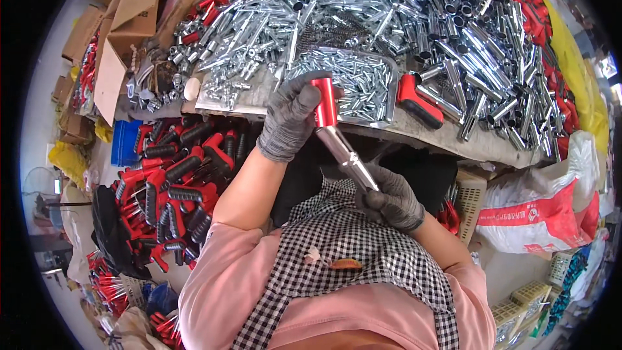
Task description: Assembling metal tools by attaching red handles to the metal shafts.
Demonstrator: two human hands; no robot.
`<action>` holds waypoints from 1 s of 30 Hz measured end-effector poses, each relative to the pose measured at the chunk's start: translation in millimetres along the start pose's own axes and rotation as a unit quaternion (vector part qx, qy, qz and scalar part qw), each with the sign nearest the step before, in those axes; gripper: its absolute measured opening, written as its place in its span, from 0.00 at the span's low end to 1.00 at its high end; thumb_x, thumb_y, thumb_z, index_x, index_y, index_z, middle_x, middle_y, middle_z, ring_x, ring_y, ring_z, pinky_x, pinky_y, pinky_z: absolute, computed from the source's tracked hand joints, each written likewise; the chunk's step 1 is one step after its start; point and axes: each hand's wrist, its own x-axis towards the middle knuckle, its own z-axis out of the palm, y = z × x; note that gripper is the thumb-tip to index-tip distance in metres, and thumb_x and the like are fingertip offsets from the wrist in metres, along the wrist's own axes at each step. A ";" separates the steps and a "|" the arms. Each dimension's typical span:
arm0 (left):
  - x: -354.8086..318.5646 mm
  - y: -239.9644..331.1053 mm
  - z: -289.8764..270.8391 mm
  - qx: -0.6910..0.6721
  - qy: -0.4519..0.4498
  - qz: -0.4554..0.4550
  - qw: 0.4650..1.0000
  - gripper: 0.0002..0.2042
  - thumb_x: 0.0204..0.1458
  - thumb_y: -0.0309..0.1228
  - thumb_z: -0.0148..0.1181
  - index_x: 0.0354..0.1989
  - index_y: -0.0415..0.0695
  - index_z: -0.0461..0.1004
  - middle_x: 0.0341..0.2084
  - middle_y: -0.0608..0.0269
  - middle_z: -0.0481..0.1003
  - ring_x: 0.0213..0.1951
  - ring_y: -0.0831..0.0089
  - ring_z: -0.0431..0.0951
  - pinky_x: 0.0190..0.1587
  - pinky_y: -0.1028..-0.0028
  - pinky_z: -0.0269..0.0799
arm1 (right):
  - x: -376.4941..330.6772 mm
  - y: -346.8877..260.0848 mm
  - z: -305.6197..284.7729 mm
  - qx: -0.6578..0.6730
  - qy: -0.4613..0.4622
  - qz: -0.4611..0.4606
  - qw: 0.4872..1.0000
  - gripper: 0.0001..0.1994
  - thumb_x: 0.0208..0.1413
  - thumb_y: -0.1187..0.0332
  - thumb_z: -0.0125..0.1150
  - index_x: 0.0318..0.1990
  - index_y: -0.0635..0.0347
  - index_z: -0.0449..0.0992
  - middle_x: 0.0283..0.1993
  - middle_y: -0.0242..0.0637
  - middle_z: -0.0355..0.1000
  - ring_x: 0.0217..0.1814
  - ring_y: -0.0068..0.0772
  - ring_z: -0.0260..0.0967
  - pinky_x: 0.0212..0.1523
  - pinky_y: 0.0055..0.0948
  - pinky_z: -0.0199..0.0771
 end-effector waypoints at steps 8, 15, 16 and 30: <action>-8.5 -11.0 -13.1 0.022 0.012 0.042 0.999 0.25 0.49 0.42 0.65 0.51 0.40 0.69 0.39 0.55 0.76 0.41 0.68 0.77 0.42 0.73 0.75 | 5.9 1.8 -2.0 0.016 0.030 0.011 0.999 0.35 0.51 0.53 0.65 0.63 0.63 0.60 0.24 0.29 0.66 0.19 0.15 0.58 0.19 0.16 0.55; -17.2 -39.9 -11.4 0.021 -0.072 0.003 0.997 0.27 0.53 0.45 0.60 0.57 0.42 0.65 0.41 0.55 0.75 0.43 0.70 0.75 0.47 0.70 0.71 | 18.5 8.5 5.3 -0.003 0.088 -0.018 0.996 0.36 0.52 0.55 0.64 0.64 0.62 0.57 0.26 0.31 0.66 0.18 0.17 0.57 0.17 0.16 0.54; -15.5 -40.8 -10.4 0.024 -0.077 0.015 0.997 0.27 0.53 0.45 0.60 0.57 0.44 0.65 0.41 0.55 0.75 0.43 0.69 0.75 0.48 0.69 0.71 | 19.4 8.6 5.3 0.009 0.069 -0.011 0.997 0.35 0.53 0.56 0.63 0.65 0.60 0.55 0.27 0.32 0.66 0.20 0.18 0.58 0.19 0.17 0.56; -50.5 -48.7 3.9 -0.092 -0.063 -0.143 0.983 0.31 0.51 0.44 0.61 0.61 0.48 0.60 0.34 0.60 0.72 0.32 0.69 0.74 0.37 0.70 0.71 | 46.5 12.8 -8.8 -0.428 -0.090 0.059 0.897 0.13 0.54 0.66 0.58 0.46 0.57 0.71 0.40 0.45 0.72 0.44 0.36 0.71 0.46 0.35 0.71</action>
